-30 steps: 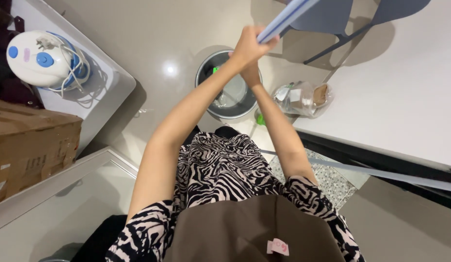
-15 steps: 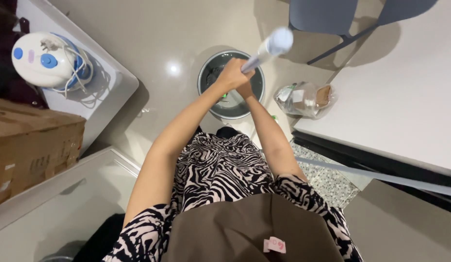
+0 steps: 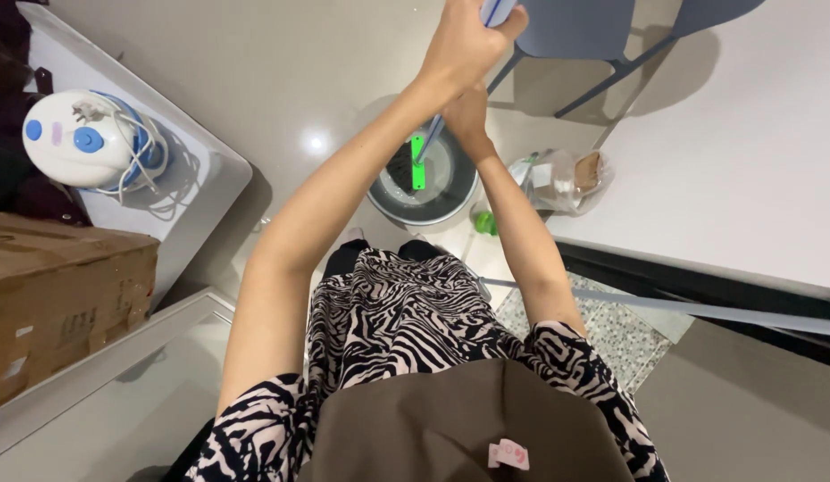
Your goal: The person wrings out a mop head by hand over a bucket and then mops a tiled floor.
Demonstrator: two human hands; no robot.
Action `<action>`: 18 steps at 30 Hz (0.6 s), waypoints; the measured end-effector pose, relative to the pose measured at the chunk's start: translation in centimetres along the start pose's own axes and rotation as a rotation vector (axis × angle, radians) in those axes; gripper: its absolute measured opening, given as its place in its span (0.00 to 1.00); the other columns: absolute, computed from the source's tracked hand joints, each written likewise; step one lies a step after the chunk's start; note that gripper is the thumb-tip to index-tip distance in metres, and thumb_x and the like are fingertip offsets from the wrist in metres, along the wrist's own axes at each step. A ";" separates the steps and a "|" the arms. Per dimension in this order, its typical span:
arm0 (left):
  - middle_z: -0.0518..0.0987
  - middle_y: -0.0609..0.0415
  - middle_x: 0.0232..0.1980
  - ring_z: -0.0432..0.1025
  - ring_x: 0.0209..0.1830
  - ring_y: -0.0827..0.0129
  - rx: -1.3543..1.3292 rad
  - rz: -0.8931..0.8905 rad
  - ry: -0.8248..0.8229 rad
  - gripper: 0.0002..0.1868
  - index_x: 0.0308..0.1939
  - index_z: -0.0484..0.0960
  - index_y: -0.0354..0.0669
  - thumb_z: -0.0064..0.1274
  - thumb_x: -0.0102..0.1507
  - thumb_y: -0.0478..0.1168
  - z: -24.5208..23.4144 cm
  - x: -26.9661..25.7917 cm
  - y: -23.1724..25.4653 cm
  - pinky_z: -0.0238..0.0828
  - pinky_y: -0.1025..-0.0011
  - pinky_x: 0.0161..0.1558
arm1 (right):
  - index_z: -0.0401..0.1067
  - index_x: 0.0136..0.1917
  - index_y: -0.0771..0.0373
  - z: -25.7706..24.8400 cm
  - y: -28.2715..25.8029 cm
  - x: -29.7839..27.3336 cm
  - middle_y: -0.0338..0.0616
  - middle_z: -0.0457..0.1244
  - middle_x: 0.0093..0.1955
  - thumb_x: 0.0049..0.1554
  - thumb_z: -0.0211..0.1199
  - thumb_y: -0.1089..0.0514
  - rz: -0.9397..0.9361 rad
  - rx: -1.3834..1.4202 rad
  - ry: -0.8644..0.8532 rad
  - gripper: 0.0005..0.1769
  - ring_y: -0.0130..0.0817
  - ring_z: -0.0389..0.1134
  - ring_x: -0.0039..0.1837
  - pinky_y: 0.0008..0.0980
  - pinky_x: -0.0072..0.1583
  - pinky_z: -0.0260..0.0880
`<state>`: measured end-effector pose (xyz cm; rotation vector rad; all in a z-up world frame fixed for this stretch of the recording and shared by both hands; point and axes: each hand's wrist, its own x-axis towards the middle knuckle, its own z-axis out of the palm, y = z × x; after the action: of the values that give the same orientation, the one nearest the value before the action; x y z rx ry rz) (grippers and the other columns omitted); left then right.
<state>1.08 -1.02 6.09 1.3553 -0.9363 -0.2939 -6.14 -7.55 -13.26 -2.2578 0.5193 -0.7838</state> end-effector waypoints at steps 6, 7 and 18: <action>0.66 0.53 0.17 0.61 0.17 0.71 0.011 -0.170 -0.064 0.12 0.25 0.72 0.33 0.51 0.56 0.40 0.4 -1.7 -3.7 0.60 0.69 0.24 | 0.68 0.46 0.68 1.0 0.4 -2.2 0.54 0.66 0.40 0.50 0.62 0.56 0.261 0.327 0.086 0.14 0.42 0.70 0.45 0.36 0.47 0.67; 0.65 0.54 0.15 0.60 0.16 0.72 0.030 -0.245 -0.096 0.12 0.24 0.74 0.34 0.50 0.57 0.41 0.4 -2.2 -5.2 0.58 0.70 0.22 | 0.70 0.45 0.68 1.5 1.8 -3.0 0.54 0.67 0.38 0.50 0.62 0.57 0.308 0.222 0.034 0.12 0.41 0.72 0.43 0.35 0.45 0.67; 0.72 0.41 0.19 0.66 0.18 0.56 0.059 -0.322 -0.269 0.13 0.23 0.75 0.32 0.49 0.53 0.41 3.0 -13.5 -14.8 0.65 0.65 0.26 | 0.51 0.65 0.68 8.1 16.0 -15.8 0.56 0.55 0.60 0.51 0.64 0.58 0.167 0.298 -0.053 0.35 0.46 0.58 0.63 0.38 0.63 0.56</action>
<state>-4.62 2.42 -13.03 1.5464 -0.9499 -0.7128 -14.72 -6.05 -35.48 -1.9285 0.5211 -0.6672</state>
